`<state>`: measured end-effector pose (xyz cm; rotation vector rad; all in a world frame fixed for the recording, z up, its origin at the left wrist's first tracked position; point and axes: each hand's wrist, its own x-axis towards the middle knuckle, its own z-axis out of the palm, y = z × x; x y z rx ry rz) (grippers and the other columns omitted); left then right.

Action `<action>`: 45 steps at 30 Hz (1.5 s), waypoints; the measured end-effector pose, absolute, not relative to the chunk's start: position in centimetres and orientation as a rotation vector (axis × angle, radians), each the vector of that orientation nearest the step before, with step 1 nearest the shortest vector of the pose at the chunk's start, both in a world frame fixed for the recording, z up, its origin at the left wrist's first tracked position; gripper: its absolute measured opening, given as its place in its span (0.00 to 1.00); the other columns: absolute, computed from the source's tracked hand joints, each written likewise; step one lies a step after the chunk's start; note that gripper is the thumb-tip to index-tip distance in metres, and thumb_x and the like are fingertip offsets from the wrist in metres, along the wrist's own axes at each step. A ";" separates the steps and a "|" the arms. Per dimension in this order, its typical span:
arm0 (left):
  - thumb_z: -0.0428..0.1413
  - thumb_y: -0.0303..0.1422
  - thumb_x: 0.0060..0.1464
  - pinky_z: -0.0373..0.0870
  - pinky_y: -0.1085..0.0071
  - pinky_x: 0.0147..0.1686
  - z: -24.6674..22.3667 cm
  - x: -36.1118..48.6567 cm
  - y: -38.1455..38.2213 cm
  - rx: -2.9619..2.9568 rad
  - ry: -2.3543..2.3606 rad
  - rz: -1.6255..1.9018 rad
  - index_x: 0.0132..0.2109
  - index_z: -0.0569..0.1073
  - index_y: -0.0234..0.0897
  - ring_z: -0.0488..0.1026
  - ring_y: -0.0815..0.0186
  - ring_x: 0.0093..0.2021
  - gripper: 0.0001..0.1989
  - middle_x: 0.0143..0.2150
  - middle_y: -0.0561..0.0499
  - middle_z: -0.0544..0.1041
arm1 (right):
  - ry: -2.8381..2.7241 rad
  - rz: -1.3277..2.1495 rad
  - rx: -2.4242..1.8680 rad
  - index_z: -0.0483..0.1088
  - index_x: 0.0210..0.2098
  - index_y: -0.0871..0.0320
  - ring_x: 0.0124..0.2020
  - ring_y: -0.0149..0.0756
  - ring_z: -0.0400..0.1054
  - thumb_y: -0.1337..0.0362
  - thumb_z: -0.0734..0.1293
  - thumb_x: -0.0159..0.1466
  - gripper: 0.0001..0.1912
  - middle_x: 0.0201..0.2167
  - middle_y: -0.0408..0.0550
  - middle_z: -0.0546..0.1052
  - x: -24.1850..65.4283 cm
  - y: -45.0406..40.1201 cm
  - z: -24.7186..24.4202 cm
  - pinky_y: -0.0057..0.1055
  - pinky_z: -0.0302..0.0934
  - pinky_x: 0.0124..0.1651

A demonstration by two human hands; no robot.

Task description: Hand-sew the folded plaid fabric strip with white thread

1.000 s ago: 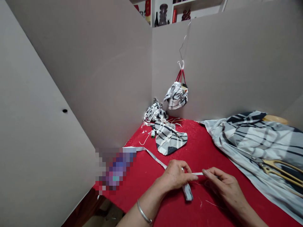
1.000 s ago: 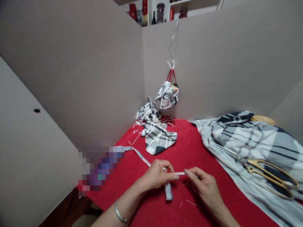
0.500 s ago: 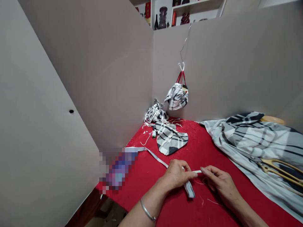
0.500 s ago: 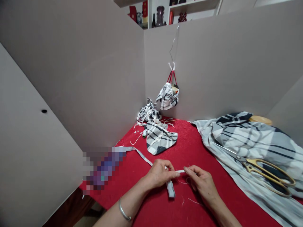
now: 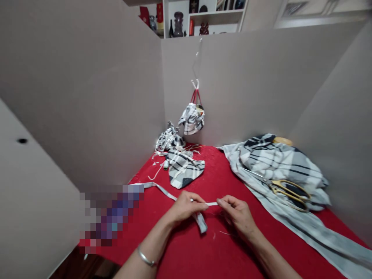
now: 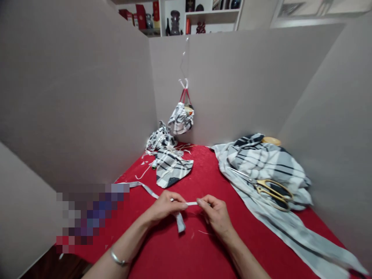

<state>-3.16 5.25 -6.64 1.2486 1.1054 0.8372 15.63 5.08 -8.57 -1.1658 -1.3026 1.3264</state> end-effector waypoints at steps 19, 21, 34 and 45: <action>0.61 0.42 0.44 0.53 0.76 0.22 -6.4 -2.6 5.3 1.332 1.048 0.777 0.34 0.77 0.28 0.57 0.74 0.19 0.19 0.18 0.57 0.65 | -1.610 0.954 -1.188 0.65 0.17 0.59 0.20 0.28 0.53 0.52 0.65 0.57 0.20 0.15 0.38 0.59 17.1 6.3 -9.3 0.25 0.49 0.24; 0.60 0.42 0.46 0.57 0.76 0.23 -6.1 -2.4 5.0 1.437 1.092 0.794 0.41 0.76 0.28 0.60 0.73 0.21 0.21 0.21 0.56 0.65 | -1.620 0.933 -1.206 0.66 0.18 0.60 0.20 0.29 0.53 0.52 0.64 0.57 0.19 0.15 0.38 0.60 17.4 6.4 -9.4 0.25 0.50 0.24; 0.52 0.45 0.54 0.61 0.54 0.52 -3.9 -13.9 -5.1 2.349 2.173 0.803 0.62 0.57 0.35 0.64 0.51 0.53 0.32 0.54 0.38 0.67 | -2.063 0.432 -1.892 0.65 0.53 0.63 0.45 0.53 0.69 0.47 0.59 0.60 0.30 0.46 0.60 0.74 19.9 6.8 -8.9 0.42 0.61 0.41; 0.44 0.53 0.52 0.63 0.57 0.45 -4.0 -19.2 -6.4 1.811 2.748 0.002 0.62 0.57 0.24 0.67 0.46 0.49 0.40 0.51 0.32 0.71 | -2.256 -0.099 -2.132 0.65 0.54 0.64 0.40 0.52 0.72 0.53 0.58 0.65 0.25 0.47 0.62 0.71 18.5 4.7 -7.2 0.41 0.66 0.34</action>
